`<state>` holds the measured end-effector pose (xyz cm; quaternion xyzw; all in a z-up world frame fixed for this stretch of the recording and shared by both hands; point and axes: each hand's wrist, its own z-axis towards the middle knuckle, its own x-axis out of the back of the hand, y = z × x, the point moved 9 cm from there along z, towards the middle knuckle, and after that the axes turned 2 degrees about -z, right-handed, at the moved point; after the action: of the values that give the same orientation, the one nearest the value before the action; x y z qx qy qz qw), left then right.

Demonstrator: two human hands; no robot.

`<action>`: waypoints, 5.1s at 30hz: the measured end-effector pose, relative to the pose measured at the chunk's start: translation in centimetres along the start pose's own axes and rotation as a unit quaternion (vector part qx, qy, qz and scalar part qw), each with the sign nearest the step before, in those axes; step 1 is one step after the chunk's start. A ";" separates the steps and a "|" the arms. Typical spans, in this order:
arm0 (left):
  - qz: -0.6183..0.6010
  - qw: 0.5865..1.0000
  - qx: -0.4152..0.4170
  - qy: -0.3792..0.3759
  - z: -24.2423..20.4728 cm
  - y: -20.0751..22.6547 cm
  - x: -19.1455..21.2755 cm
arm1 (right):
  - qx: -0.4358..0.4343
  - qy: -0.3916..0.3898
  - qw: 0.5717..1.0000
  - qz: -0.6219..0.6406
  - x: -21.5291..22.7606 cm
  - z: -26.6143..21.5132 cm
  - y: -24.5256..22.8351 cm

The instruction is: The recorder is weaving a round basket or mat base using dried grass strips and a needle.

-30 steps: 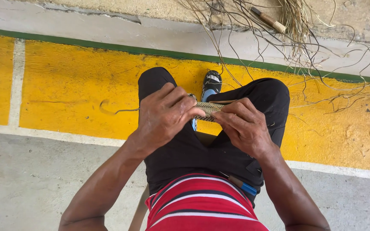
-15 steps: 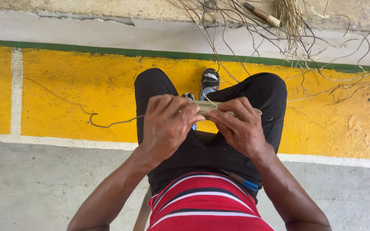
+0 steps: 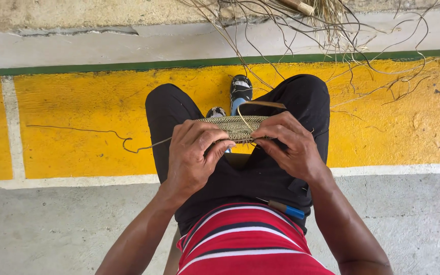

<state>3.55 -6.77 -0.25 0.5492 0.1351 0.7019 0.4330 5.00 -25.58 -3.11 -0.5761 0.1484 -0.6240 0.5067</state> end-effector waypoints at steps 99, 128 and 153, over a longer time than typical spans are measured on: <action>0.073 0.992 -0.081 -0.057 4.3 1.3 -2.5 | 0.055 -0.245 0.967 0.045 -0.3 10.8 1.9; 0.083 0.992 -0.075 -0.064 3.6 1.5 -0.6 | -0.026 -0.060 0.992 0.109 0.0 1.5 0.4; 0.060 0.995 -0.074 -0.002 3.1 1.3 -1.1 | -0.096 -0.119 0.965 0.214 0.1 3.8 4.6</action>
<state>5.69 -9.22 1.04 0.5245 0.0486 0.7336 0.4294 10.42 -26.18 -5.44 -0.6471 0.2660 -0.4108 0.5846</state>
